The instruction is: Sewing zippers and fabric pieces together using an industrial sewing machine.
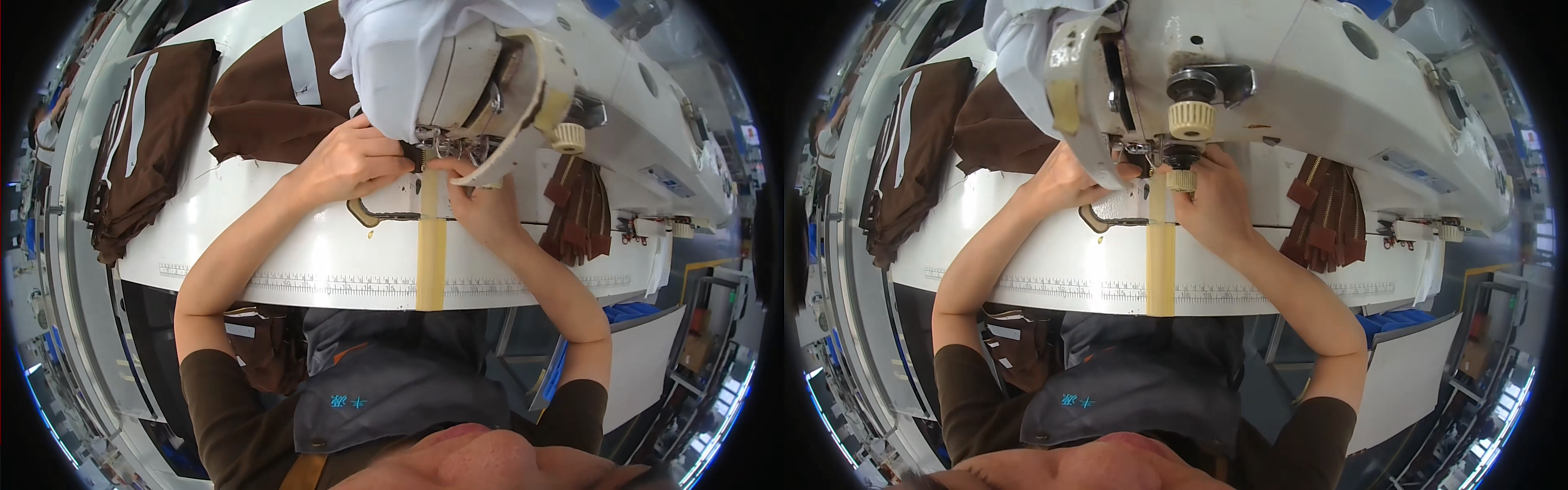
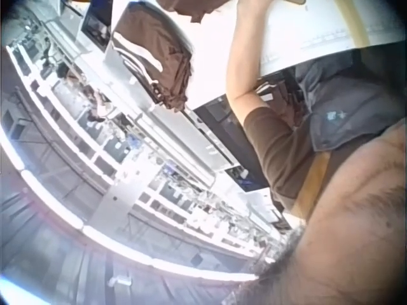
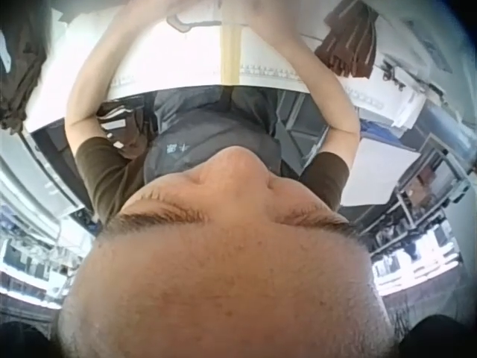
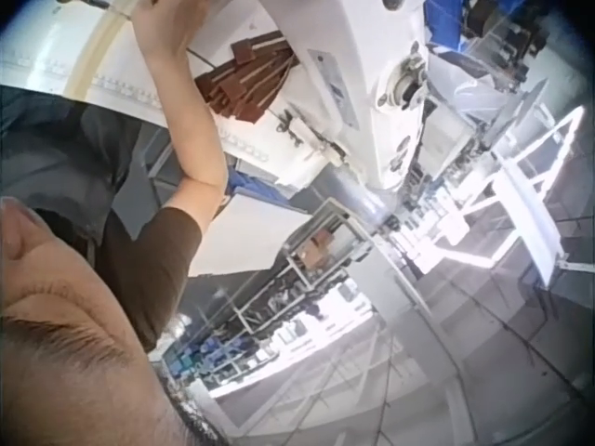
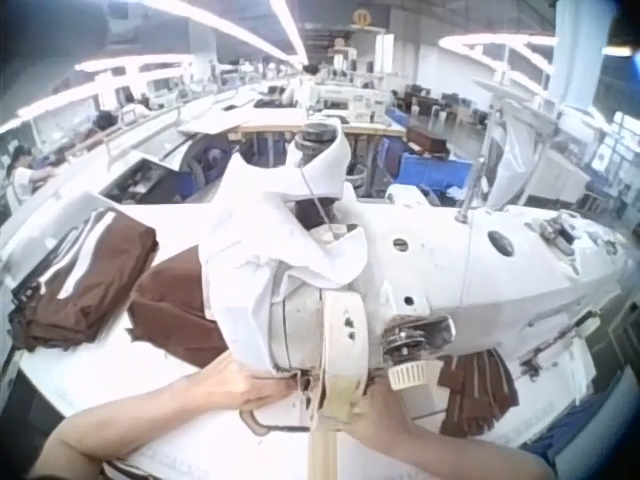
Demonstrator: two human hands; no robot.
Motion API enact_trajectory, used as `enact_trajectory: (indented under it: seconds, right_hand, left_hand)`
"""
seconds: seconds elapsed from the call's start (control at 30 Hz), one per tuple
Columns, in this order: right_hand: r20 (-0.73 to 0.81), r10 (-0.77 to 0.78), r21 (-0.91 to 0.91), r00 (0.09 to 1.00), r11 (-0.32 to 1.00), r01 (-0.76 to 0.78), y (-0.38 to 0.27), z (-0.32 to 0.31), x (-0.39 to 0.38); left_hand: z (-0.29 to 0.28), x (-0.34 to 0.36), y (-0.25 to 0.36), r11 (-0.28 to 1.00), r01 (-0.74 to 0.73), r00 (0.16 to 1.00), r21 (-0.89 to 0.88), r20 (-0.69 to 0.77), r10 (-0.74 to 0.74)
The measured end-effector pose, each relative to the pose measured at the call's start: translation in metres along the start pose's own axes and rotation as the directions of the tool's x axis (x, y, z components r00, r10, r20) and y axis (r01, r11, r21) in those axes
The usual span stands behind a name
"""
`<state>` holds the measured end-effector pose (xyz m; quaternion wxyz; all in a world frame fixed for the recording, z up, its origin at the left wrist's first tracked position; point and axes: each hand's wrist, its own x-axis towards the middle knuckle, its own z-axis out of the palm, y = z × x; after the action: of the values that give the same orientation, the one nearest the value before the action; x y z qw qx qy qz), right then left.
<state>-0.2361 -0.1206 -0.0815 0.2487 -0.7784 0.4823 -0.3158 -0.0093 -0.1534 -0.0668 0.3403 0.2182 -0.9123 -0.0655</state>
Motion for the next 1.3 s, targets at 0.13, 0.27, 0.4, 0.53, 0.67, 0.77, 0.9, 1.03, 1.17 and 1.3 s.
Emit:
enact_trajectory:
  seconds: [0.13,0.27,0.4,0.53,0.67,0.77,0.9,1.03,1.17,1.3]
  right_hand:
    - [-0.073,-0.258,-0.194,0.963,0.951,0.240,-0.006,0.004,-0.009]
    - [-0.073,-0.465,-0.401,0.882,0.824,0.401,-0.008,0.007,-0.010]
    - [-0.039,-0.508,-0.433,0.861,0.785,0.443,-0.011,0.005,-0.007]
    - [0.040,-0.521,-0.402,0.853,0.773,0.491,-0.015,0.000,-0.015]
    - [0.194,-0.519,-0.254,0.832,0.793,0.554,-0.044,-0.012,-0.081]
    - [0.137,-0.553,-0.261,0.822,0.780,0.568,-0.057,-0.009,-0.112]
    - [0.050,-0.576,-0.308,0.816,0.769,0.561,-0.053,0.000,-0.121]
    - [0.020,-0.626,-0.309,0.780,0.738,0.600,-0.055,-0.001,-0.114]
    - [0.099,-0.595,-0.241,0.798,0.763,0.599,-0.054,-0.006,-0.117]
    - [0.170,-0.576,-0.222,0.800,0.768,0.600,-0.052,-0.011,-0.115]
  left_hand:
    - [0.001,0.000,0.003,0.994,0.093,0.996,-0.063,0.013,-0.092]
    - [0.001,0.000,0.010,0.976,0.215,0.977,-0.035,0.009,-0.215]
    - [0.005,-0.002,0.007,0.992,0.098,0.994,0.078,-0.046,-0.095]
    - [0.006,-0.005,0.021,0.998,0.020,1.000,0.063,-0.024,-0.018]
    - [0.004,-0.033,0.088,0.964,0.151,0.987,-0.218,0.090,-0.135]
    - [0.005,-0.051,0.127,0.893,0.302,0.953,-0.333,0.134,-0.272]
    - [-0.003,-0.047,0.131,0.869,0.345,0.936,-0.355,0.191,-0.294]
    - [-0.003,-0.044,0.136,0.907,0.327,0.943,-0.265,0.155,-0.295]
    - [-0.039,-0.026,0.102,0.695,0.652,0.688,-0.303,-0.147,-0.711]
    - [-0.077,-0.015,0.093,0.685,0.579,0.672,-0.442,-0.216,-0.708]
